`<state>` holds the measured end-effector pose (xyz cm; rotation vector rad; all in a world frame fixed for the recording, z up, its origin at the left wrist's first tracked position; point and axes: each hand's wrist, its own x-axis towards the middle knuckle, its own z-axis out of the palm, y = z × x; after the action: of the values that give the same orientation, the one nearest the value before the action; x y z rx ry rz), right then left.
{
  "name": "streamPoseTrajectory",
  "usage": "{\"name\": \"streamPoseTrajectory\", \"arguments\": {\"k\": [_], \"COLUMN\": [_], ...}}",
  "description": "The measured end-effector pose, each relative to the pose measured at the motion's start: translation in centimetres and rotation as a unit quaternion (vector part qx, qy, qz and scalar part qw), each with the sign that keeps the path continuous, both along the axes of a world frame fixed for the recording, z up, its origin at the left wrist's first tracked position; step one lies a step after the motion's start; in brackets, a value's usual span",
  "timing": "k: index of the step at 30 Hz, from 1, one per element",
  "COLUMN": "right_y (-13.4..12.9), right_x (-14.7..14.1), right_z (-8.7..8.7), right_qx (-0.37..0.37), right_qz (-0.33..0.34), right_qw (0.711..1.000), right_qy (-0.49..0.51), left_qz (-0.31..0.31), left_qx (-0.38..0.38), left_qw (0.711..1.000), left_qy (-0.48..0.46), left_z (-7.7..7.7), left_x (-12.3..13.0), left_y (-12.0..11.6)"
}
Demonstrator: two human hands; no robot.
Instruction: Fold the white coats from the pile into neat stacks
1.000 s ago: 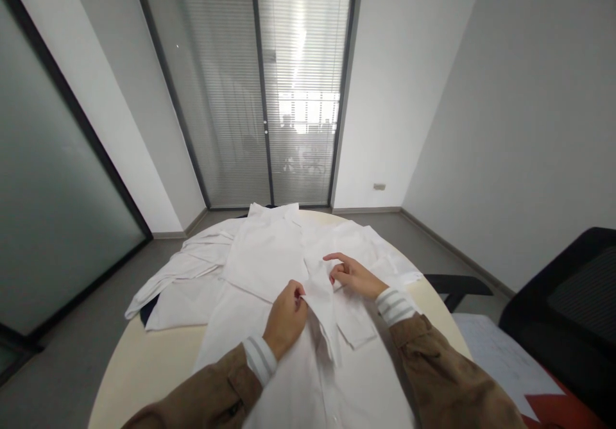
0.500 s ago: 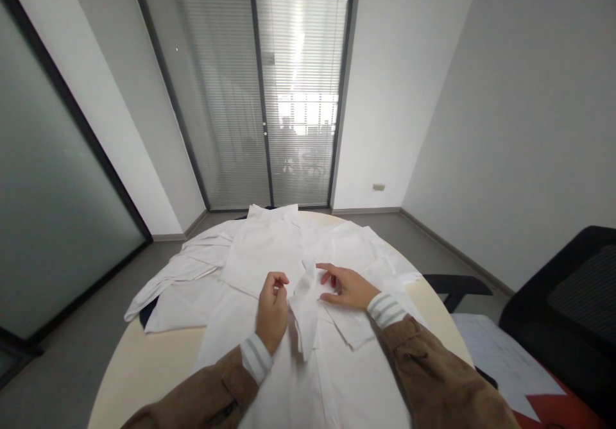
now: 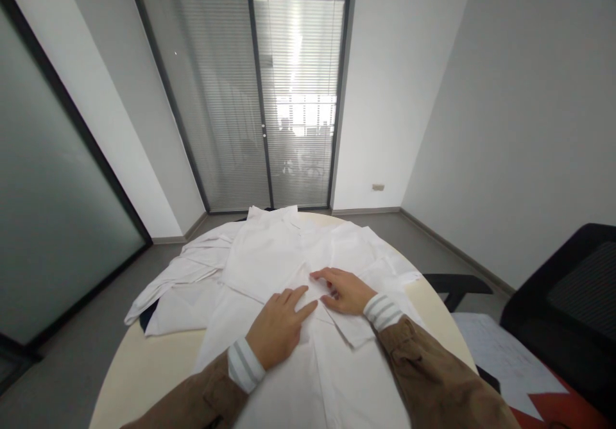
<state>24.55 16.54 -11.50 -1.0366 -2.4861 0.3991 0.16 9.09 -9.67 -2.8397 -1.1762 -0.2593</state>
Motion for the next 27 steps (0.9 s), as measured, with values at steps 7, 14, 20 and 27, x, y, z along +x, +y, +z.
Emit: {"name": "streamPoseTrajectory", "arguments": {"k": [7, 14, 20, 27], "right_y": [0.1, 0.1, 0.2, 0.3], "right_x": [-0.2, -0.2, -0.2, -0.1], "right_z": [0.2, 0.0, -0.1, 0.1], "right_qx": [-0.003, -0.015, -0.019, -0.013], "right_qz": [-0.005, -0.006, -0.006, 0.015], "right_qw": [1.000, 1.000, 1.000, 1.000], "right_qy": [-0.015, -0.007, -0.012, -0.012], "left_qz": [0.090, 0.076, 0.173, 0.228], "left_qx": [-0.063, -0.057, -0.099, -0.090], "left_qw": [0.994, 0.995, 0.960, 0.779], "left_qy": [-0.018, 0.007, -0.194, -0.577], "left_z": [-0.5, -0.4, -0.7, 2.2], "left_x": [-0.1, 0.6, 0.4, -3.9], "left_y": [-0.2, -0.1, 1.0, 3.5]}}
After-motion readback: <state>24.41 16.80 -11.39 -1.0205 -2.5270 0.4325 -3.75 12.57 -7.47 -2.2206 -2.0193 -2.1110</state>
